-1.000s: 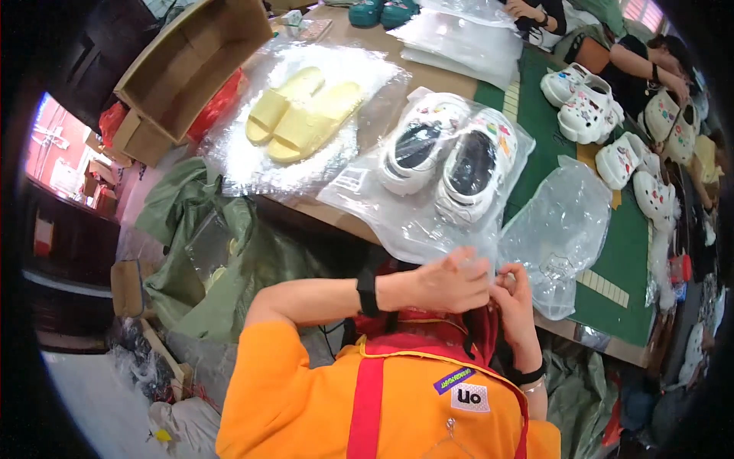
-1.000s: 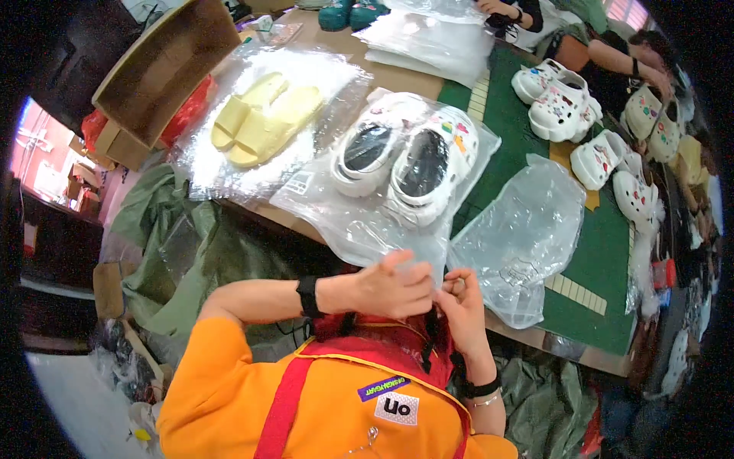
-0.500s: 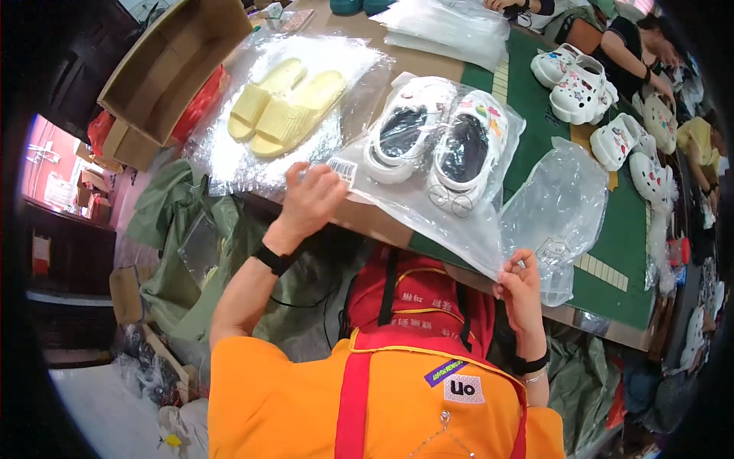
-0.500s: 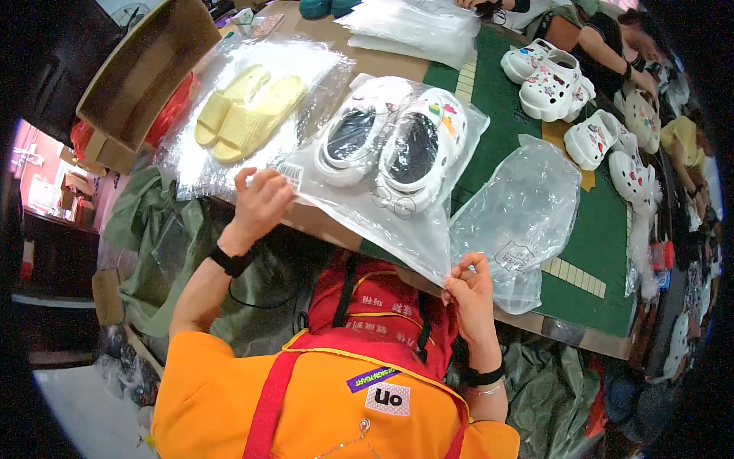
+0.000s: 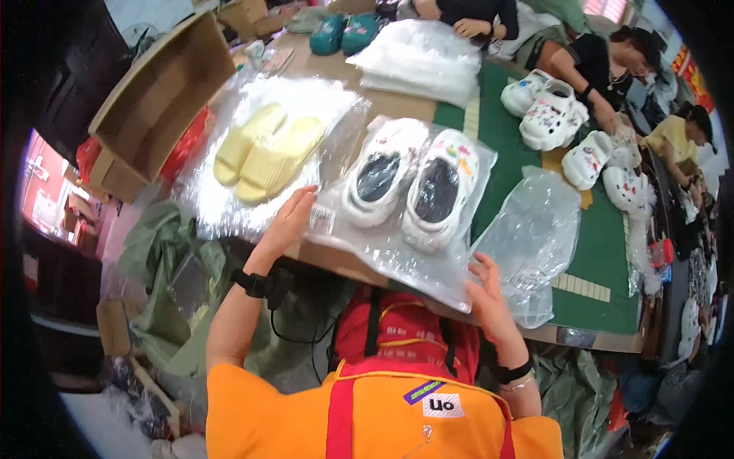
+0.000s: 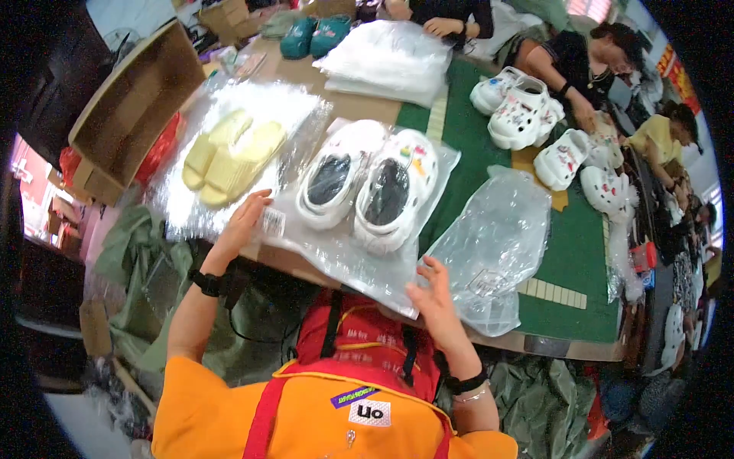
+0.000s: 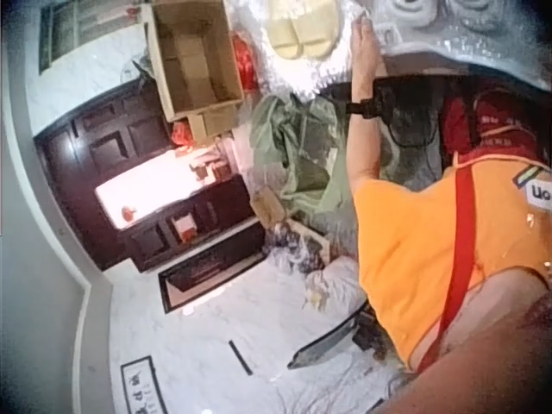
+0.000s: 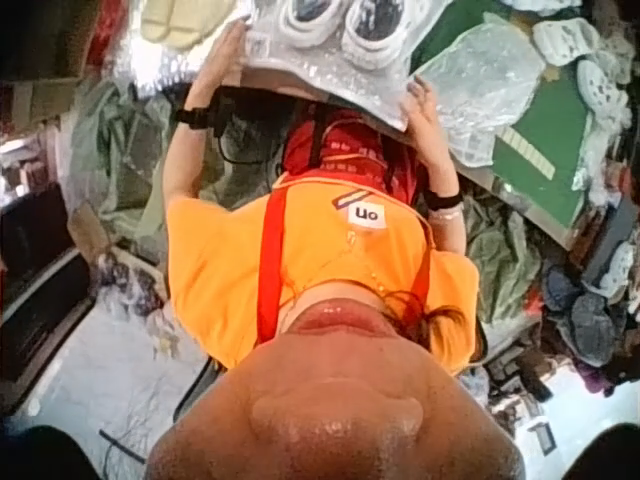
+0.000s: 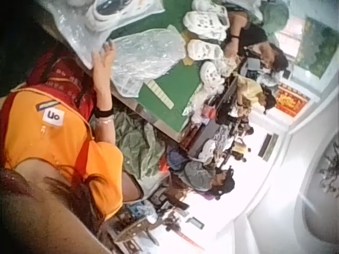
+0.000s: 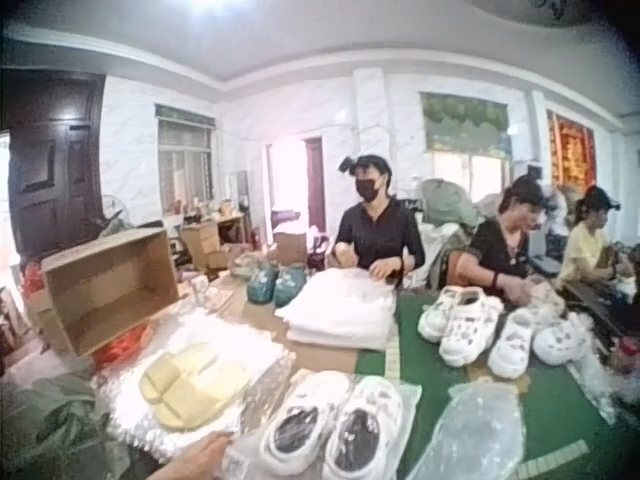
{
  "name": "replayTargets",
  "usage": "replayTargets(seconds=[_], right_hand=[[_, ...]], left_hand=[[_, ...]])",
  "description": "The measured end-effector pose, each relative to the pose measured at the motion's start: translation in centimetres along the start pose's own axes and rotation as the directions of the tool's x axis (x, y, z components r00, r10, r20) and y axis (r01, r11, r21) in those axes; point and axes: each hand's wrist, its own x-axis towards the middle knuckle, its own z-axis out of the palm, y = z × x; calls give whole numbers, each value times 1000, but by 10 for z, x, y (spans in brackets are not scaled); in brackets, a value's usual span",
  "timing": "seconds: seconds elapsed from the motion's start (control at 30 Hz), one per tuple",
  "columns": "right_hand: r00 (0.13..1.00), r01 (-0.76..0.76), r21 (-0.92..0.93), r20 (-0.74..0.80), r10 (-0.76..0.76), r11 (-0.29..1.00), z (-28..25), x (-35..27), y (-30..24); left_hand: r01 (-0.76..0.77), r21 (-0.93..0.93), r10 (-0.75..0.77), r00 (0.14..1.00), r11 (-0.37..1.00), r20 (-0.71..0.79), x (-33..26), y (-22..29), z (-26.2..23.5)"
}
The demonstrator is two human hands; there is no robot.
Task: The person is packaging decorative clogs and slides into plastic bags and arranging them on a table for shipment.
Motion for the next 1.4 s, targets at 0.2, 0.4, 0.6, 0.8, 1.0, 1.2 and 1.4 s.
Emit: replayTargets(seconds=[0.2,0.4,0.6,0.8,1.0,1.2,1.4], right_hand=[[999,11,140,-44,-5,990,27,48,-3],[990,37,170,-141,-13,985,38,93,44],[961,86,-215,-239,-138,973,65,85,35],[896,366,-411,-89,-436,835,77,58,-29],[903,390,247,85,-421,887,82,47,-87],[916,339,164,169,-365,926,73,45,-73],[942,278,-396,-67,-329,875,21,32,-38]], left_hand=[[223,211,-271,934,952,233,66,18,30],[253,76,-260,855,964,448,65,48,56],[304,-313,-217,934,900,283,59,13,59],[487,-634,-267,870,601,415,42,16,52],[298,-858,-185,953,419,240,41,45,75],[133,-860,-62,991,493,118,82,69,31],[-17,-879,-15,1000,477,-27,143,97,-5]])
